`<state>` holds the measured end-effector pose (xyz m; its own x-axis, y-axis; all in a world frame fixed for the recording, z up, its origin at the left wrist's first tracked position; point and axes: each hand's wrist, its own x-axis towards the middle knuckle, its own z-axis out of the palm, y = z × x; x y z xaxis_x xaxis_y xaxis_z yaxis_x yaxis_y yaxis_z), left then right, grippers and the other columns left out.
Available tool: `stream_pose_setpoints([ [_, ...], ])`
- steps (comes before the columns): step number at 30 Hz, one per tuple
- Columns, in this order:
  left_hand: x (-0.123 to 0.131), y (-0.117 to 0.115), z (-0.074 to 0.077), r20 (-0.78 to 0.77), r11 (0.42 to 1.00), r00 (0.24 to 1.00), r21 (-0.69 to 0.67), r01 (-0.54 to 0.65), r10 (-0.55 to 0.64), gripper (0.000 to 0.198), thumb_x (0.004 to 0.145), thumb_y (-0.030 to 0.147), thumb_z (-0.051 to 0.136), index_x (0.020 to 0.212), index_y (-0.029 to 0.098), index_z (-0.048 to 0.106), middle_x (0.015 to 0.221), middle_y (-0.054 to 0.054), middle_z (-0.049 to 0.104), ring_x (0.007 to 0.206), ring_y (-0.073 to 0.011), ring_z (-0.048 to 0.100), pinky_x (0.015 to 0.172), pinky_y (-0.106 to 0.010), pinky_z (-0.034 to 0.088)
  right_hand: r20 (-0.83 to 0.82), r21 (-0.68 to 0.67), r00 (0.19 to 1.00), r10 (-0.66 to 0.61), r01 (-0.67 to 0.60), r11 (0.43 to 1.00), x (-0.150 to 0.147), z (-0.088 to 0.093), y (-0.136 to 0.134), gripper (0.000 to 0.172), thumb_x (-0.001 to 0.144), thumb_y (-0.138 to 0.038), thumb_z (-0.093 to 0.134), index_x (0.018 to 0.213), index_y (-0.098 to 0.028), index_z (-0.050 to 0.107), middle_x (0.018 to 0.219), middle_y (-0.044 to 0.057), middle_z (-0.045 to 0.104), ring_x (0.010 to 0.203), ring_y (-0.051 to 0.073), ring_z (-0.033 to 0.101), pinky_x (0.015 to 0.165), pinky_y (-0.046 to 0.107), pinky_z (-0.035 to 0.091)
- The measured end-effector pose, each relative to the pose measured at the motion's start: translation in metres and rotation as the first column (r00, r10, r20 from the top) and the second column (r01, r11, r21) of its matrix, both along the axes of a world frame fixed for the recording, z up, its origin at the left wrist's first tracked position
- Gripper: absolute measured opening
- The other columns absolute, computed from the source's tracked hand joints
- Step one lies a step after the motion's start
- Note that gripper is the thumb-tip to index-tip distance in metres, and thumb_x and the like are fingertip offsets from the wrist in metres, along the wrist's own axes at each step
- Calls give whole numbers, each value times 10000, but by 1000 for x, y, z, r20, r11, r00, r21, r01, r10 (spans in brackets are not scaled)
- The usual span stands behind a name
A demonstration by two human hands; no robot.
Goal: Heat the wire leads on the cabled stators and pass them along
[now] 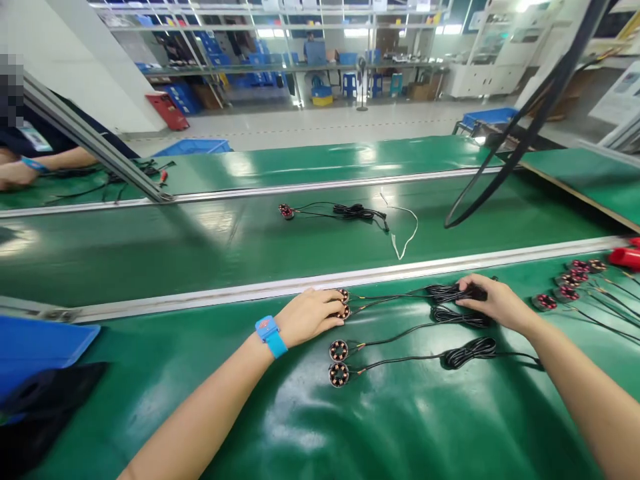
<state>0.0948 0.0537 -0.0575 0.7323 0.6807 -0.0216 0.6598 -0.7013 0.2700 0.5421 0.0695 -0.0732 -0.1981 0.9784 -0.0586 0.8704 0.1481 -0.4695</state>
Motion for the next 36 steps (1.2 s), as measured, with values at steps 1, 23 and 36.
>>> stream_pose_setpoints([
  [1, -1, -3, 0, 10, 1000, 1000, -15, -7, 7, 160, 973, 347, 603, 1083, 237, 643, 1286, -22, 603, 1106, -211, 609, 926, -349, 455, -55, -15, 998, -23, 22, 1000, 2, -4, -3, 275, 778, -529, 650, 940, -317, 579, 1154, 41, 665, 1078, 268, 624, 952, 381, 473],
  [23, -3, -50, 18, -92, 996, 994, -51, -68, 63, 184, 886, 389, 725, 1008, 253, 700, 1340, 28, 597, 946, -214, 629, 767, -370, 446, 325, 165, 919, 224, -288, 943, -152, 30, 183, 685, 759, -485, 673, 1367, -216, 507, 1357, 132, 552, 1225, 366, 512, 1030, 519, 414],
  [36, -28, -46, 36, -31, 985, 985, 48, -167, 168, 316, 871, 386, 745, 1138, 251, 643, 1310, -33, 614, 1004, -243, 609, 828, -389, 458, 390, 100, 921, -24, -17, 995, -188, -16, 276, 673, 705, -392, 663, 1331, -169, 554, 1307, 187, 517, 1217, 400, 494, 1011, 537, 428],
])
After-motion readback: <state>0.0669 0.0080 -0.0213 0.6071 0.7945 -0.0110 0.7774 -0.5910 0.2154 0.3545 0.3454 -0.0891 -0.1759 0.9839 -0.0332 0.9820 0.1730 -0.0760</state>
